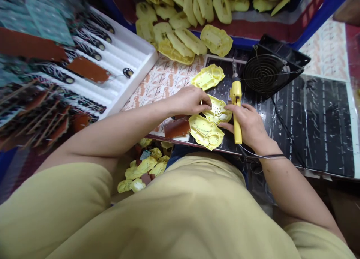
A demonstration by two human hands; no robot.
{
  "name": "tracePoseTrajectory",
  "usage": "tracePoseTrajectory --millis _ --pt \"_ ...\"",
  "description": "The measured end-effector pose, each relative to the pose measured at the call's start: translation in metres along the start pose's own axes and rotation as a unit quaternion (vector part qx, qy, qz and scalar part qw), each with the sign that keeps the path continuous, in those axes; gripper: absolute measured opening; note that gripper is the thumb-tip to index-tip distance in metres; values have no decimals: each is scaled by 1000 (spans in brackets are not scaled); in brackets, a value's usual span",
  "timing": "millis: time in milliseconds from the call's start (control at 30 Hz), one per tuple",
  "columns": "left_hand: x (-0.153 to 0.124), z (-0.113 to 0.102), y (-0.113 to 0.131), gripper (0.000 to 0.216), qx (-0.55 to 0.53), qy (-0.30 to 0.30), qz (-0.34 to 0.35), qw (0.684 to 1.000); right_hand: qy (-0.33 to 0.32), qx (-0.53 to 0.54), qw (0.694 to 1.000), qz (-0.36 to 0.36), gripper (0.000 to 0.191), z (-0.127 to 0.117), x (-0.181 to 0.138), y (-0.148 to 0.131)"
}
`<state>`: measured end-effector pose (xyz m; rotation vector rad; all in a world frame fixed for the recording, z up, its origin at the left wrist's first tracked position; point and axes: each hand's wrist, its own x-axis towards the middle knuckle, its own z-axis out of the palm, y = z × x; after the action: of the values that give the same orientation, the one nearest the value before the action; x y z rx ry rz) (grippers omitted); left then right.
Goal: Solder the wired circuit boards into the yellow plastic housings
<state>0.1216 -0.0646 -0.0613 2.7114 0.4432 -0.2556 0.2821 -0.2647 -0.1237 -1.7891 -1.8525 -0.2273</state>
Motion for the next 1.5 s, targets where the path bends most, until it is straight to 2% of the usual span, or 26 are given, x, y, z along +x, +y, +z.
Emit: tracePoseTrajectory --millis 100,167,200,300,400,467,567,633,800,1033,1267,1400,1433,1500 --pt "1 2 -1 27 -6 2 14 1000 104 4 994 -28 29 -16 -8 -11" --pt "3 3 -3 25 -13 1 20 1000 153 17 987 -39 29 -30 -16 -20" --pt "3 4 -4 25 -16 2 23 1000 157 25 987 -38 35 -38 -22 -24" --pt "4 5 -6 24 -17 3 24 1000 114 29 993 -19 56 -62 -44 -32" --pt "5 3 -6 22 -34 -14 21 999 177 -70 982 9 65 -78 -65 -33" --pt "6 2 -5 21 -48 -27 21 998 205 -125 970 28 63 -80 -74 -32" --pt "8 0 -4 20 -48 -32 19 998 166 -73 982 42 66 -71 -77 -37" --pt "9 1 -5 20 -50 -29 21 998 166 -6 985 34 62 -61 -74 -43" --pt "9 4 -9 20 -71 -6 34 997 173 80 982 -10 27 -44 -63 -51" --pt "9 3 -3 17 -69 -11 11 998 134 65 989 -24 34 -43 -62 -46" --pt "13 8 -9 17 -70 8 39 997 136 45 989 -33 27 -50 -52 -46" --pt "13 8 -8 20 -72 -9 14 997 129 58 988 -56 28 -52 -53 -43" --pt "13 8 -8 20 -74 -8 13 997 125 53 989 -51 25 -53 -56 -42" --pt "13 8 -9 19 -79 0 22 997 107 44 993 31 16 -57 -63 -40"
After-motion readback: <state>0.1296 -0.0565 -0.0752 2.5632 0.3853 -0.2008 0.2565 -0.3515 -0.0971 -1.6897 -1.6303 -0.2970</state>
